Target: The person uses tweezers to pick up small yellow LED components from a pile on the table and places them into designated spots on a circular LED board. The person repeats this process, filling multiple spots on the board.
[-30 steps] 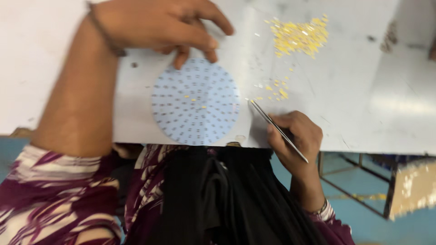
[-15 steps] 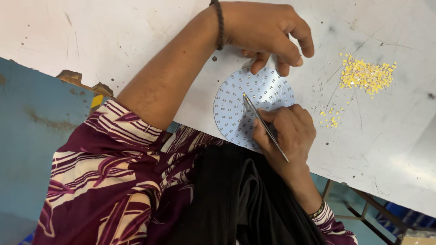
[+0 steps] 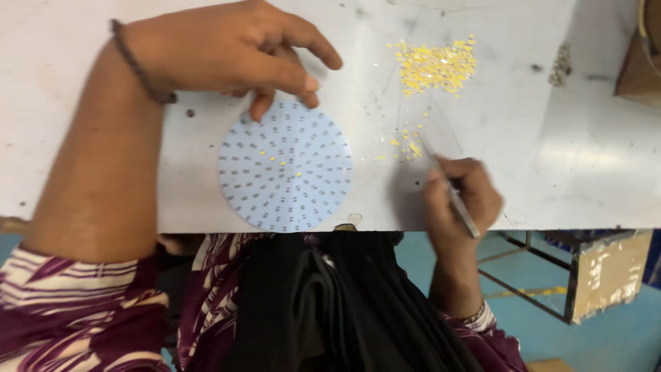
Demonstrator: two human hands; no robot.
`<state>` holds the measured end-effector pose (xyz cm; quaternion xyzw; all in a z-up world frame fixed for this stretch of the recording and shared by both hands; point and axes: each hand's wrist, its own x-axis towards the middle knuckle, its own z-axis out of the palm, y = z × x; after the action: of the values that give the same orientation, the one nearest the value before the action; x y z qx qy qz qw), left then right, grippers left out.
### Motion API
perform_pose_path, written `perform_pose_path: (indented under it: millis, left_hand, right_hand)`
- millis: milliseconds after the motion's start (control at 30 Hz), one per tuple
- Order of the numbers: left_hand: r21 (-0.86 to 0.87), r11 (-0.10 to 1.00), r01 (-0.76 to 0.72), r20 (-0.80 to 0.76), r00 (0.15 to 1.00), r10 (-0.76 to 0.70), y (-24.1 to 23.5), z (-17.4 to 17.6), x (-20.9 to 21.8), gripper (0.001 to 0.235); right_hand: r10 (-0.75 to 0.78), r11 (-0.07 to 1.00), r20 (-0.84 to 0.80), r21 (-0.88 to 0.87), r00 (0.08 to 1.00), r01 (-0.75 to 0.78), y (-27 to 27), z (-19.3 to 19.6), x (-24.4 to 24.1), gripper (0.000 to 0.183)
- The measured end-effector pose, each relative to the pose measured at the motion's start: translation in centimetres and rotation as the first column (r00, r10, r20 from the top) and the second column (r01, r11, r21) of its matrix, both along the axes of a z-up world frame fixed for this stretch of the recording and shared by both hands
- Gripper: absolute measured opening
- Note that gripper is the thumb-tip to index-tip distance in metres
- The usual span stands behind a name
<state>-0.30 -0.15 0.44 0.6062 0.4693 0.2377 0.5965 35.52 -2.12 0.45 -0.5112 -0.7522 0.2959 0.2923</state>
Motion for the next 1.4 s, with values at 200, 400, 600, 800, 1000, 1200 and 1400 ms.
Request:
perform_pose_path:
  millis: [200, 400, 600, 800, 1000, 1200, 1400]
  left_hand:
    - [0.021, 1.000, 0.004, -0.049, 0.999, -0.003, -0.4, -1.3, -0.2, 0.052]
    - [0.037, 0.997, 0.062, -0.037, 0.998, -0.060, 0.1, -1.2, -0.4, 0.052]
    - [0.045, 0.997, 0.067, -0.014, 0.998, -0.066, 0.1, -2.2, -0.9, 0.052]
    - [0.056, 0.997, 0.050, -0.041, 0.998, -0.047, -0.2, -1.0, -0.3, 0.052]
    - [0.019, 0.999, -0.036, -0.079, 0.996, 0.037, -0.4, 0.7, 0.4, 0.052]
    - [0.066, 0.987, -0.144, -0.122, 0.981, 0.151, -1.6, 0.2, 0.3, 0.056]
    - [0.056, 0.990, -0.131, -0.119, 0.983, 0.137, -1.4, 1.1, 0.6, 0.057]
  right_hand:
    - [0.117, 0.993, -0.016, 0.002, 0.993, -0.117, -0.2, -1.1, 3.2, 0.011]
    - [0.319, 0.939, 0.094, 0.102, 0.943, -0.327, 0.0, -0.8, 2.0, 0.018]
    - [0.306, 0.943, 0.140, 0.094, 0.942, -0.321, 0.2, -0.3, 1.4, 0.016]
    - [0.312, 0.942, 0.130, 0.083, 0.941, -0.324, 0.2, -0.3, 1.4, 0.017]
    - [0.386, 0.922, 0.030, 0.018, 0.922, -0.387, -0.9, 0.8, 0.3, 0.015]
    - [0.628, 0.777, 0.078, -0.012, 0.775, -0.629, -1.6, 0.4, -2.8, 0.018]
    - [0.642, 0.758, 0.124, 0.050, 0.757, -0.651, -1.4, 0.2, -3.8, 0.018]
